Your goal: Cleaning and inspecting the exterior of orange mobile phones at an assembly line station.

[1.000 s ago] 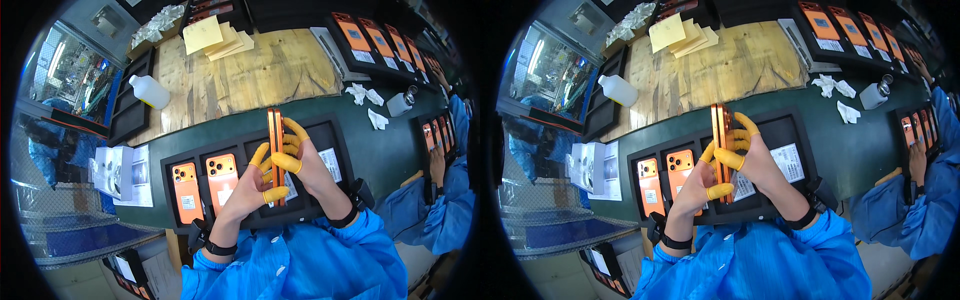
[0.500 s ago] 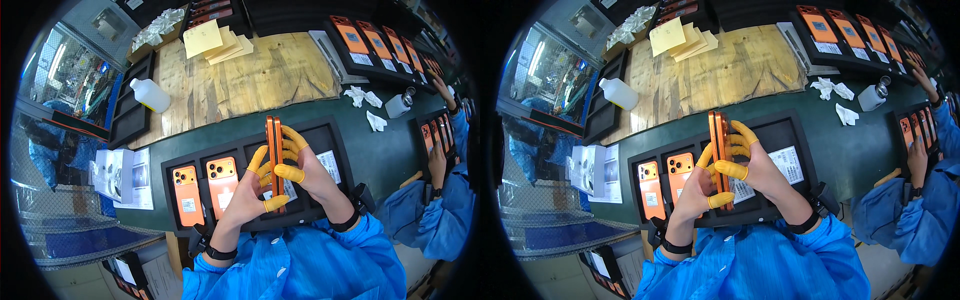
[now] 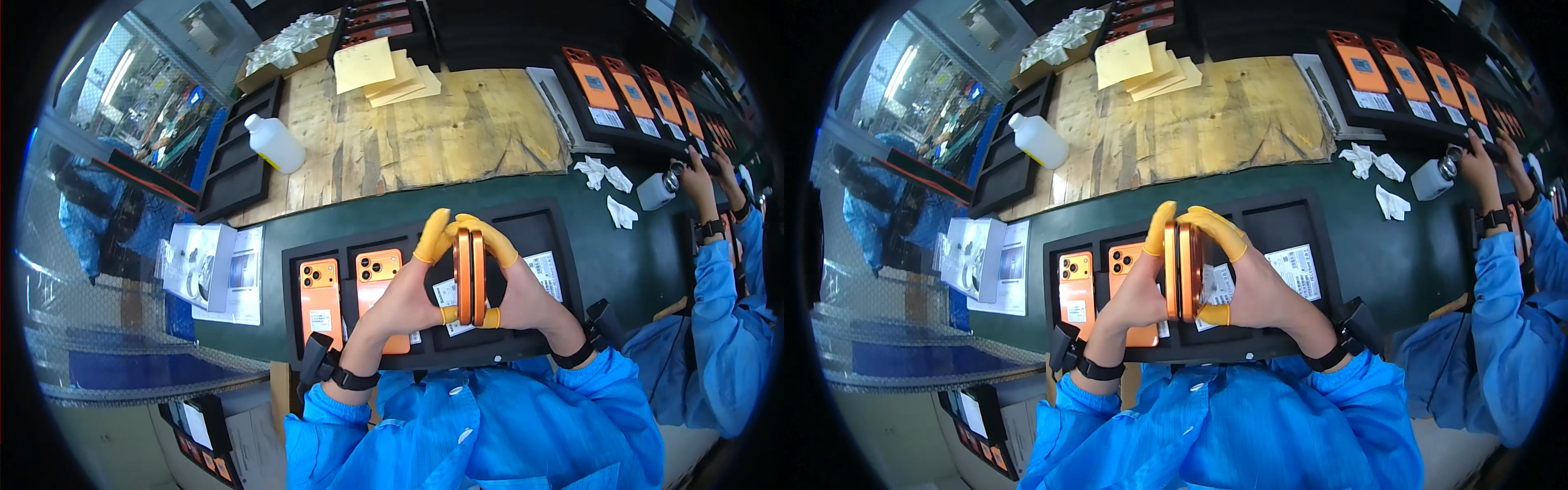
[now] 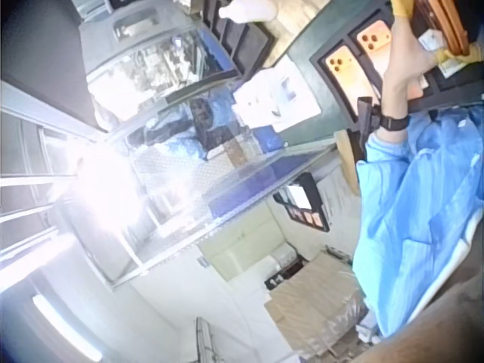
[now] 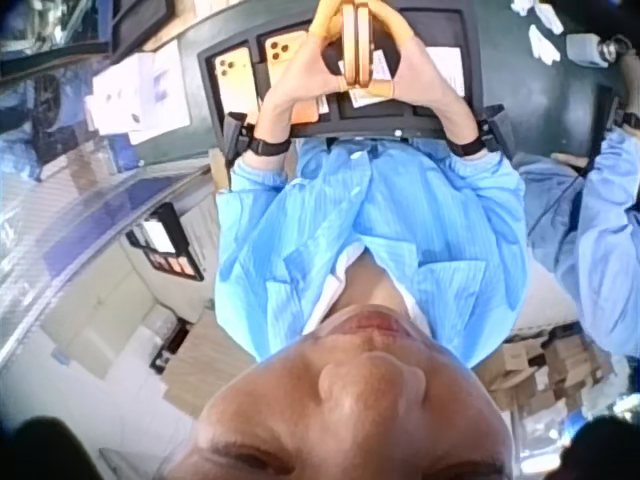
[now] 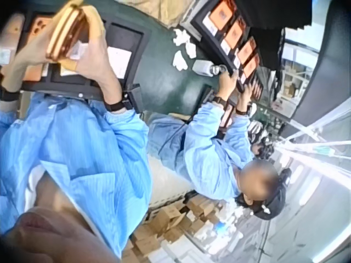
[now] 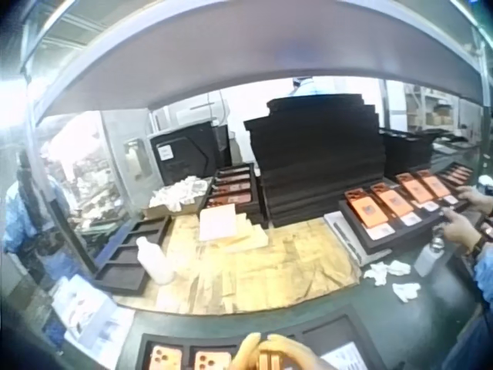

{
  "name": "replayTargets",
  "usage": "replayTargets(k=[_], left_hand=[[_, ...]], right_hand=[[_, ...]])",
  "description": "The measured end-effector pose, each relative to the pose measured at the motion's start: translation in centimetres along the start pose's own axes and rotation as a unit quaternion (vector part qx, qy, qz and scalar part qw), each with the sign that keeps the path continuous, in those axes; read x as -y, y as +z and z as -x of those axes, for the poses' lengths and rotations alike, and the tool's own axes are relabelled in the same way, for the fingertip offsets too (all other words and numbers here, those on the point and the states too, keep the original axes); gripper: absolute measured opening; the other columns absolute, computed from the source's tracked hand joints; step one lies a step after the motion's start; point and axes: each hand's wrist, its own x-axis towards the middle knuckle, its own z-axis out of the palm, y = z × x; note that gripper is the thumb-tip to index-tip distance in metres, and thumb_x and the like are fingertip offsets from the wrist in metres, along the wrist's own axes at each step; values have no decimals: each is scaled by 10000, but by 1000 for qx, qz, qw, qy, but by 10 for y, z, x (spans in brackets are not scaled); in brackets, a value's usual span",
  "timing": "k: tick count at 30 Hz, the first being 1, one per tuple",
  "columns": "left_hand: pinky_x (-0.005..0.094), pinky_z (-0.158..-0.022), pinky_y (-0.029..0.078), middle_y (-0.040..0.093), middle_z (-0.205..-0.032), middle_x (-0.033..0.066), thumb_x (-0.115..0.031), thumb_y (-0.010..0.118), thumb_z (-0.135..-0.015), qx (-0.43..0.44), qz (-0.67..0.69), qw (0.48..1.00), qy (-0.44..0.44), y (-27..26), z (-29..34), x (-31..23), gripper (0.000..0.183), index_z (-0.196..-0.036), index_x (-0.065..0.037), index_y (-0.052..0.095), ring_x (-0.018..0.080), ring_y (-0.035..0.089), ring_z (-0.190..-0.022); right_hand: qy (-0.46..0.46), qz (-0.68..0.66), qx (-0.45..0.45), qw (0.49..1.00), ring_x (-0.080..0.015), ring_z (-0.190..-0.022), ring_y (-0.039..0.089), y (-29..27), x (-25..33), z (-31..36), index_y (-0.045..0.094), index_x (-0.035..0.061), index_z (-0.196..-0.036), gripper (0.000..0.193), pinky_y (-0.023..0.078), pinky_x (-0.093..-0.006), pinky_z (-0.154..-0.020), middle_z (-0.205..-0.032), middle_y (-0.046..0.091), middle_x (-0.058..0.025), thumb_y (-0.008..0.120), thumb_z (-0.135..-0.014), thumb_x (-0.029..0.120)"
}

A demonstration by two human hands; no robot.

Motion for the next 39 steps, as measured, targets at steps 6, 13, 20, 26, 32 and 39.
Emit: replayTargets(k=[6,13,20,26,32,39], left_hand=[[382,-1089,287,308,-1456,144,-117,824,-614,8,-105,994,-5,2,9,6,1086,-1469,-101,155,282,323,-1343],[386,-1050,345,367,-1407,163,-113,824,-586,-1,-155,988,17,3,11,8,1057,-1450,-101,215,322,390,-1292],[504,-1094,229,482,-1287,187,-90,768,-637,-33,-370,903,214,2,1,-6,856,-1375,-40,338,371,398,-1270],[634,-1069,163,578,-1210,37,-101,727,-704,-86,-520,778,343,-5,-7,-10,623,-1267,-155,466,328,383,-1307],[674,-1054,152,596,-1193,-7,-171,630,-814,-109,-577,707,394,-7,2,2,343,-1136,-212,519,284,457,-1263],[674,-1063,98,599,-1201,2,-203,594,-821,-134,-577,698,402,-11,14,7,270,-1075,-287,557,248,547,-1172]], right_hand=[[-88,171,16,981,-363,-1306,323,0,-8,3,345,60,-1357,942,270,-437,-1083,-1404,345,-172,841,-561,154],[-81,187,27,979,-372,-1305,320,-1,-4,7,320,41,-1372,966,266,-438,-1084,-1403,339,-184,844,-572,175],[-145,224,-16,964,-366,-1311,319,1,0,1,367,58,-1339,915,221,-493,-1097,-1392,357,-169,848,-588,262],[-347,460,-6,817,-270,-1241,467,-7,16,-9,575,234,-1122,446,169,-579,-1092,-1241,549,-34,713,-702,291],[-353,496,19,793,-207,-1228,490,-5,11,-4,600,351,-1080,321,164,-587,-1094,-1187,574,61,619,-783,231],[-331,426,50,840,-267,-1299,402,-3,17,1,589,391,-1117,382,136,-587,-1097,-1299,503,-39,599,-774,222]])
